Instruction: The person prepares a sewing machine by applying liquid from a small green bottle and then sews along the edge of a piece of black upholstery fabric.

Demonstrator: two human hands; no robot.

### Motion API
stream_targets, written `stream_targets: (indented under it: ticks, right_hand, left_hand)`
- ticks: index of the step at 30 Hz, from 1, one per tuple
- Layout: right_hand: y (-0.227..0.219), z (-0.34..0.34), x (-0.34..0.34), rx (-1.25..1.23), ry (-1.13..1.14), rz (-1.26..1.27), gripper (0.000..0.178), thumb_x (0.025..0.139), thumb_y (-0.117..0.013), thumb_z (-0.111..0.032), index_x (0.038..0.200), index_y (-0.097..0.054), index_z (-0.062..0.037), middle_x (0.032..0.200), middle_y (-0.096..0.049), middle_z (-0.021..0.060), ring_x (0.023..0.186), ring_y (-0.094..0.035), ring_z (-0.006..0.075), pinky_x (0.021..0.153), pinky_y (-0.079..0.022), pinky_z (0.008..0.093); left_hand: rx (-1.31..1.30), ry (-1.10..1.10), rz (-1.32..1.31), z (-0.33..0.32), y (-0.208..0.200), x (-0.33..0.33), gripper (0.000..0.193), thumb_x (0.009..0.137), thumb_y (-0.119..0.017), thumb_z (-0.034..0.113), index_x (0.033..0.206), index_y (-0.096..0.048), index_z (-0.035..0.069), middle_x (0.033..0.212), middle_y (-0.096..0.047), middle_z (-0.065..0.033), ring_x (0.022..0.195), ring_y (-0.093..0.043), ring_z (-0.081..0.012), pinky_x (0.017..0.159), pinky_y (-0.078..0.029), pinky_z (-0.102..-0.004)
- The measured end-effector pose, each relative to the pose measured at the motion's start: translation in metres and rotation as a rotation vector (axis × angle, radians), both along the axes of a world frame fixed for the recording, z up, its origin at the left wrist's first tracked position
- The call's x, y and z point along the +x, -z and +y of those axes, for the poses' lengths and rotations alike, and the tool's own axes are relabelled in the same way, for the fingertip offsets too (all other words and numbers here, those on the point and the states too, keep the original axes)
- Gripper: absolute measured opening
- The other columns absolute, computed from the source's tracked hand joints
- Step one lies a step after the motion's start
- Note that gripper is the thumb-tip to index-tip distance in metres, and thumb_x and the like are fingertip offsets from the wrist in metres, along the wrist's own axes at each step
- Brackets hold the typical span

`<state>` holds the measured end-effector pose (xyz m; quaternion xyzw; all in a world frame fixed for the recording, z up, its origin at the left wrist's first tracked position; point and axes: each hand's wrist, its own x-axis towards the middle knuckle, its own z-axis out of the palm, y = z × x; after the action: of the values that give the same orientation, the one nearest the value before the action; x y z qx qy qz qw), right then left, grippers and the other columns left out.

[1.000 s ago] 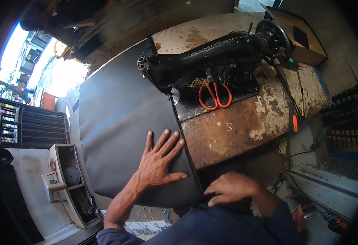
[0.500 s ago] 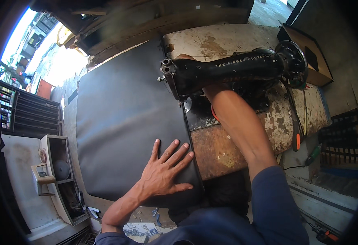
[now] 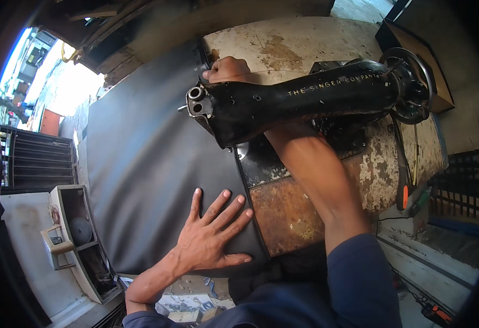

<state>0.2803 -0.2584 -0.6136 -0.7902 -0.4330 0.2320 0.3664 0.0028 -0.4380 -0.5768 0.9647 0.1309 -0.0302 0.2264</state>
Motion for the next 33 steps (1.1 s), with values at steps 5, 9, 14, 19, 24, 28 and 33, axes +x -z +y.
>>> stream_targets:
  ticks: [5,9,14,19,24,28,33]
  right_hand:
    - [0.001,0.014,0.006,-0.01,-0.017,0.019,0.029,0.093,-0.077,-0.031,0.088,-0.077,-0.0019,0.063,-0.068,0.0097,0.054,-0.065,0.0168,0.06,-0.053,0.0366]
    - [0.0,0.025,0.008,-0.031,-0.016,0.045,0.026,0.091,-0.078,-0.034,0.086,-0.079,-0.0084,0.067,-0.072,0.0086,0.066,-0.071,0.0214,0.071,-0.056,0.0369]
    - [0.0,0.034,0.013,-0.004,-0.038,0.079,0.026,0.091,-0.077,-0.034,0.08,-0.078,-0.0107,0.059,-0.07,0.0053,0.059,-0.071,0.0196,0.071,-0.058,0.0345]
    - [0.0,0.047,0.016,0.012,-0.019,0.105,0.03,0.092,-0.076,-0.034,0.073,-0.076,-0.0099,0.058,-0.069,0.0046,0.054,-0.069,0.017,0.069,-0.058,0.033]
    - [0.001,0.062,0.021,0.007,-0.034,0.053,0.031,0.093,-0.075,-0.035,0.074,-0.078,-0.0111,0.057,-0.069,0.0045,0.056,-0.07,0.0174,0.07,-0.058,0.0328]
    - [0.002,0.07,0.022,0.028,-0.064,0.06,0.029,0.093,-0.076,-0.03,0.085,-0.076,-0.0021,0.057,-0.064,0.0045,0.05,-0.064,0.0129,0.055,-0.053,0.0318]
    - [0.001,0.084,0.025,0.035,-0.079,0.07,0.028,0.094,-0.076,-0.029,0.091,-0.077,-0.0013,0.057,-0.063,0.0045,0.049,-0.062,0.0124,0.054,-0.052,0.0317]
  left_hand:
    - [0.008,0.004,-0.005,0.015,0.003,0.008,0.094,0.081,-0.069,0.072,0.155,-0.048,0.019,0.162,-0.042,-0.0078,0.155,-0.028,-0.0321,0.122,-0.006,-0.0719]
    - [0.017,0.009,-0.005,0.026,0.004,0.009,0.094,0.081,-0.068,0.073,0.155,-0.048,0.019,0.162,-0.042,-0.0079,0.156,-0.028,-0.0321,0.122,-0.006,-0.0714]
    - [0.018,0.015,0.0,0.038,0.005,0.014,0.095,0.081,-0.068,0.074,0.155,-0.048,0.019,0.163,-0.041,-0.0081,0.156,-0.027,-0.032,0.122,-0.004,-0.071]
    - [0.028,0.017,-0.014,0.051,0.006,0.019,0.096,0.08,-0.068,0.075,0.155,-0.048,0.019,0.162,-0.042,-0.0084,0.154,-0.029,-0.033,0.123,-0.005,-0.0711]
    - [0.048,0.01,-0.052,0.063,0.007,0.025,0.096,0.078,-0.07,0.074,0.154,-0.049,0.019,0.153,-0.052,-0.0087,0.144,-0.042,-0.0341,0.122,-0.007,-0.0716]
    - [0.05,-0.002,-0.048,0.073,0.008,0.027,0.095,0.076,-0.072,0.074,0.151,-0.053,0.018,0.137,-0.06,-0.009,0.136,-0.048,-0.0323,0.122,-0.01,-0.0718]
    - [0.03,0.008,-0.024,0.087,0.007,0.026,0.089,0.085,-0.062,0.075,0.154,-0.048,0.02,0.153,-0.048,-0.012,0.154,-0.032,-0.0315,0.12,-0.012,-0.0744]
